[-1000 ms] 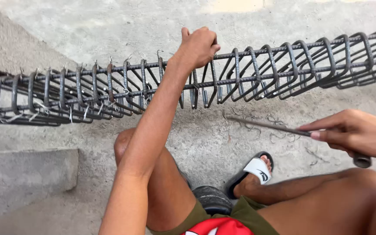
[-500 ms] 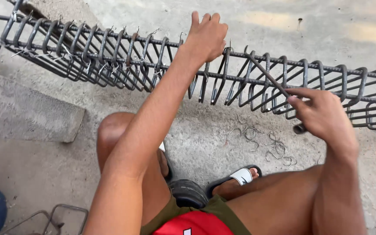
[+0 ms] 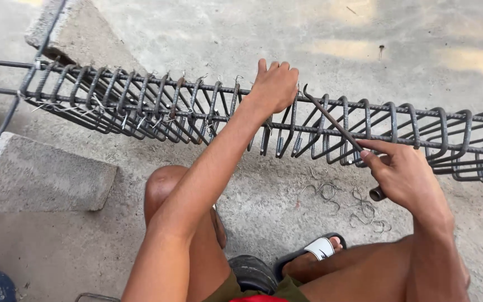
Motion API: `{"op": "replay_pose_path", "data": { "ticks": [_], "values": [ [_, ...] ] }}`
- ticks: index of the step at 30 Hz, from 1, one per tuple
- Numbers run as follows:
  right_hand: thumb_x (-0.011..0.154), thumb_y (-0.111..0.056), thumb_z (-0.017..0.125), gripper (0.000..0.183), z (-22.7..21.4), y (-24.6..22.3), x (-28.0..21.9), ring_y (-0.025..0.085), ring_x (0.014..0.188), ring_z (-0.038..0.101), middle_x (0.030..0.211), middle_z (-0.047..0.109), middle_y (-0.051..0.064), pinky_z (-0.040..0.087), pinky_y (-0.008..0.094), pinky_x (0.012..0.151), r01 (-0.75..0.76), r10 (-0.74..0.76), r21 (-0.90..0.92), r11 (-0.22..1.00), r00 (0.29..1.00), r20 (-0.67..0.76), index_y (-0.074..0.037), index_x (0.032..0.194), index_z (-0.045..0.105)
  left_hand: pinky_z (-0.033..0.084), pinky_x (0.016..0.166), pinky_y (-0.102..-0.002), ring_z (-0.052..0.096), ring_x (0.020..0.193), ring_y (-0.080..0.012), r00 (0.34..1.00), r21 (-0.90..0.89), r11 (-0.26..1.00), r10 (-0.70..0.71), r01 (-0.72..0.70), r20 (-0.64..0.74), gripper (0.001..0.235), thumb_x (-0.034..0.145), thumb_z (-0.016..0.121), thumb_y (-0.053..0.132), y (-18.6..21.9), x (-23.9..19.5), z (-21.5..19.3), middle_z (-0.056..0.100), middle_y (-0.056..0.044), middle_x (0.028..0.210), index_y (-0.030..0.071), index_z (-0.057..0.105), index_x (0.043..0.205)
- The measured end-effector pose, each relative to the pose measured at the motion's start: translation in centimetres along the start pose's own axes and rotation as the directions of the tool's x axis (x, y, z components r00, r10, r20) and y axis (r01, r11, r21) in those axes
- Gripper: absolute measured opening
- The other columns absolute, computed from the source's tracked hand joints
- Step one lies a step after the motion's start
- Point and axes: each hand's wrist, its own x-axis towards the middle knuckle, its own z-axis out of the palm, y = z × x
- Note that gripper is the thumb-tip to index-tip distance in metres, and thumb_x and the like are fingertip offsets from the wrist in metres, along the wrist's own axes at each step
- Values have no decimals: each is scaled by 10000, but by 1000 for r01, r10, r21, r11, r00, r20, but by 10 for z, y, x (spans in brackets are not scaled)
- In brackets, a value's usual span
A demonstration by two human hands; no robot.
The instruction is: Tying steel rebar intersections with wire using a manual hook tool
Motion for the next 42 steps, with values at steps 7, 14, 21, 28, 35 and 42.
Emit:
{"op": "replay_pose_path", "data": {
  "ticks": [7,14,21,28,35,42],
  "values": [
    [960,-271,673,330,-3,34,19,203,381,425,479,575,128,262,323,387,-87,94,-76,993,991,96,-191,1257,794,296,1049,-598,609,1038,-266,980,-181,980,-43,79,194,300,969,689,362,-4,27,-4,692,-111,1077,103,737,827],
    [909,-243,728,314,-3,56,31,229,359,428,417,587,155,272,354,411,-99,110,-104,990,988,107,-208,1200,843,198,1158,-658,676,766,-185,921,-316,935,-28,162,389,238,1007,641,357,-2,35,0,734,-8,814,139,719,952],
    [903,-234,738,294,-2,46,30,224,407,381,440,524,145,270,370,431,-139,150,-99,985,983,109,-222,1167,868,214,1134,-675,704,840,-176,896,-347,918,-21,194,444,271,995,643,413,-11,43,12,746,2,849,157,732,991],
    [919,-220,717,294,2,45,32,221,389,389,435,554,151,255,360,423,-129,139,-90,988,984,116,-202,1173,864,169,1155,-715,704,873,-184,885,-362,912,-3,193,466,231,1007,625,358,-10,43,10,746,-7,897,149,716,1046],
    [905,-133,729,296,7,45,27,220,357,387,412,562,166,257,357,375,-39,40,-24,999,999,28,-139,1182,834,128,1164,-760,717,855,-191,896,-365,913,-3,185,445,246,1009,618,340,-15,43,7,739,-11,830,130,741,974],
    [919,-320,686,342,13,46,24,170,276,486,391,716,92,320,317,350,61,-71,-344,937,997,-16,-289,1250,763,162,1145,-679,676,772,-149,920,-372,908,-34,192,390,237,982,693,357,-23,47,22,720,24,756,173,763,851]
  ]
}}
